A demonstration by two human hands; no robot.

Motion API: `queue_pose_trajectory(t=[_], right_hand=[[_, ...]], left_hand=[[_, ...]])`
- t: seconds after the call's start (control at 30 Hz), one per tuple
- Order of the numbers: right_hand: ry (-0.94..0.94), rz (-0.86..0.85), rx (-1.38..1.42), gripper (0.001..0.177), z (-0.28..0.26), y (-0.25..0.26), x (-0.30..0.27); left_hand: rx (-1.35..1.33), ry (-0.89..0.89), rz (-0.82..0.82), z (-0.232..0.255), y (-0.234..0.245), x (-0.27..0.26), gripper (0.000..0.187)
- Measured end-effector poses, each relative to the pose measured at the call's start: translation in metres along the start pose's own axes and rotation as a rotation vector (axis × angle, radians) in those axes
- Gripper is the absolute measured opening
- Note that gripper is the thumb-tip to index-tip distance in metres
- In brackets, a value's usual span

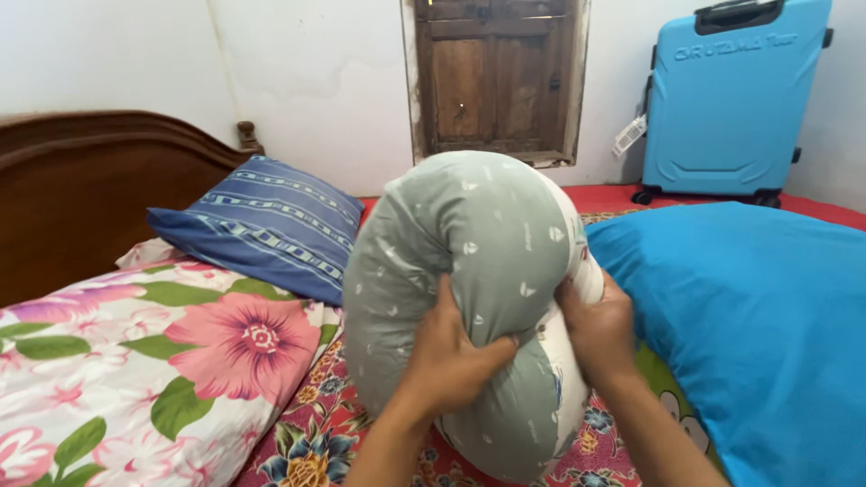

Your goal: The person repeatedly squeezes, twists, and fluffs a U-shaped pillow on a bed. They turn the pillow over to work on different sides and pat it down to shape it.

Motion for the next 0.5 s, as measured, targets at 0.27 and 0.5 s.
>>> queue_pose_trajectory(t=[0.27, 0.5], right_hand=[[0.186, -0.858, 0.046, 0.114, -0.013, -0.038, -0.022], [0.059, -0.562, 0.205, 0.062, 0.013, -0.050, -0.023]], left_hand=[[-0.690, -0.004, 0.423, -0.038, 0.063, -0.003, 0.080], [-0.844, -0.077, 0.129, -0.032, 0.048, 0.004, 0.102]])
Point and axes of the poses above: each hand's wrist, its own x-axis towards the middle knuckle, its own y-axis out of the back of the hand, z = x × y, the point moved 6 cm from there along x, towards the middle knuckle, and after that the axes turned 15 degrees about -z, right-handed, at the moved point
